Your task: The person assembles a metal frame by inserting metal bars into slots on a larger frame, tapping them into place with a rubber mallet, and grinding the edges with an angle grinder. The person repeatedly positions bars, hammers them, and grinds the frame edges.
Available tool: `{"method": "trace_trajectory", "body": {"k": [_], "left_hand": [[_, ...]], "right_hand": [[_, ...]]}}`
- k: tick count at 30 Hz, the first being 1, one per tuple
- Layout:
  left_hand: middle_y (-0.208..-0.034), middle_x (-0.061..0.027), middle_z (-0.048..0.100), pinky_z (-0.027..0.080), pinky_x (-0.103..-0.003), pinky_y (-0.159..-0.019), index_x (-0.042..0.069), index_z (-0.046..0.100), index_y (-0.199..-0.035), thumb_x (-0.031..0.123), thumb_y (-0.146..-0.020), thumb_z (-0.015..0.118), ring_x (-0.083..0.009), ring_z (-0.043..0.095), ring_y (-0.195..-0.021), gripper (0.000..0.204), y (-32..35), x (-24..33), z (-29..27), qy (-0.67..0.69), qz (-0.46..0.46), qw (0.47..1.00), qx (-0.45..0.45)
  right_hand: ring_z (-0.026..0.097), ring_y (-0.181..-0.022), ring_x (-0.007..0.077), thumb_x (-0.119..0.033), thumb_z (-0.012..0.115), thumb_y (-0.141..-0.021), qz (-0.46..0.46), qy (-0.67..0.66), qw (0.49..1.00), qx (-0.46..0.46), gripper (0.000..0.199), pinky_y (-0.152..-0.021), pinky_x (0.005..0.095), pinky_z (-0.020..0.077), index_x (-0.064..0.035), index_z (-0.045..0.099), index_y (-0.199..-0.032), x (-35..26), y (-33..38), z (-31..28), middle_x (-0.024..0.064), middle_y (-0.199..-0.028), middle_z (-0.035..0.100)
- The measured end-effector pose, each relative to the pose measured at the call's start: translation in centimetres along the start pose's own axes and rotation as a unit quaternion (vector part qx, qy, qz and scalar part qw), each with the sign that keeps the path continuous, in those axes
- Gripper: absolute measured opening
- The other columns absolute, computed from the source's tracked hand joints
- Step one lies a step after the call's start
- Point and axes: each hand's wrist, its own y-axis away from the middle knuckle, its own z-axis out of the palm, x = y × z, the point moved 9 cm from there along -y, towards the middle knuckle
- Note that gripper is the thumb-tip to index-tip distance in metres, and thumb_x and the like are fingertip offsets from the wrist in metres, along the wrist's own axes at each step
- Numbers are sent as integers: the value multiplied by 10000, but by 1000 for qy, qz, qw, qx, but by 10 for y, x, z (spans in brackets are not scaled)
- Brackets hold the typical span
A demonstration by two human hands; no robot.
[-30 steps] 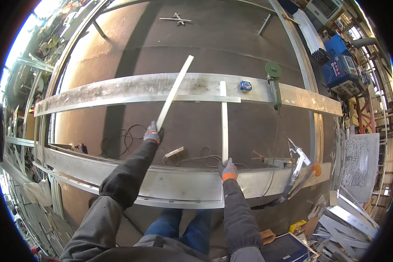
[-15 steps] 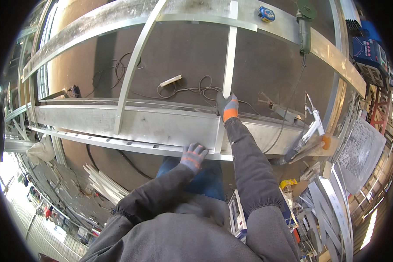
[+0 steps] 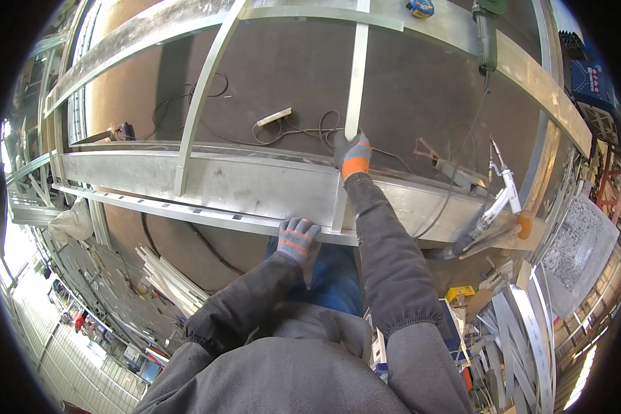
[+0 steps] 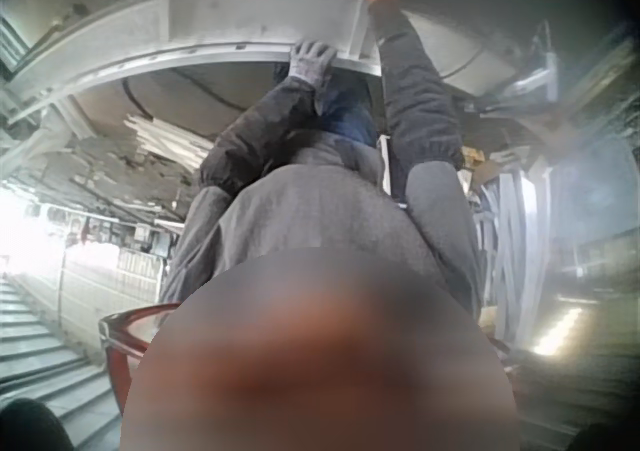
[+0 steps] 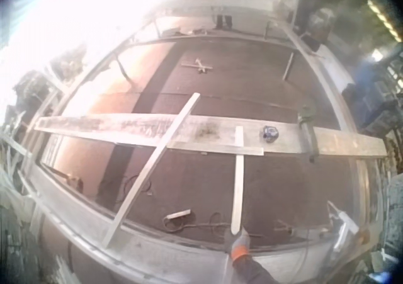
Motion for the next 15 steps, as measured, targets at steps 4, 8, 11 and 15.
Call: {"method": "trace_trajectory", "body": {"k": [4, 8, 11, 15], "left_hand": [[-1234, -149, 564, 388, -519, -1023, 172, 620, -1217, 193, -797, 659, -366, 519, -1170, 422, -3, 9, 2, -76, 3, 997, -12], [-1224, -111, 573, 426, -497, -992, 176, 640, -1215, 264, -826, 649, -318, 549, -1156, 399, 5, 15, 1, -97, -28, 995, -21], [-1268, -139, 545, 357, -500, -1100, 127, 589, -1265, 271, -768, 725, -360, 481, -1265, 535, 30, 27, -17, -9, -33, 997, 64], [-1089, -144, 603, 498, -470, -872, 47, 569, -1196, 367, -857, 729, -346, 603, -1016, 493, 77, 11, 17, 347, -295, 882, 119]], "right_hand": [[564, -467, 166, -249, 681, -911, -49, 96, 994, 28, 279, -429, 364, 441, 18, 604, -940, -11, 6, -11, 77, -635, 607], [642, -555, 159, -243, 687, -886, -1, 126, 992, -30, 311, -498, 343, 532, 34, 619, -1010, 3, 13, -12, 70, -654, 629], [660, -645, 156, -263, 699, -910, 4, 38, 991, -125, 346, -579, 341, 541, 0, 607, -1116, -5, -10, -5, 78, -843, 678], [658, -1024, 204, -396, 523, -1020, 128, -314, 934, -115, 385, -895, 369, 534, -91, 637, -1225, -39, -89, -15, 73, -1116, 688]]}}
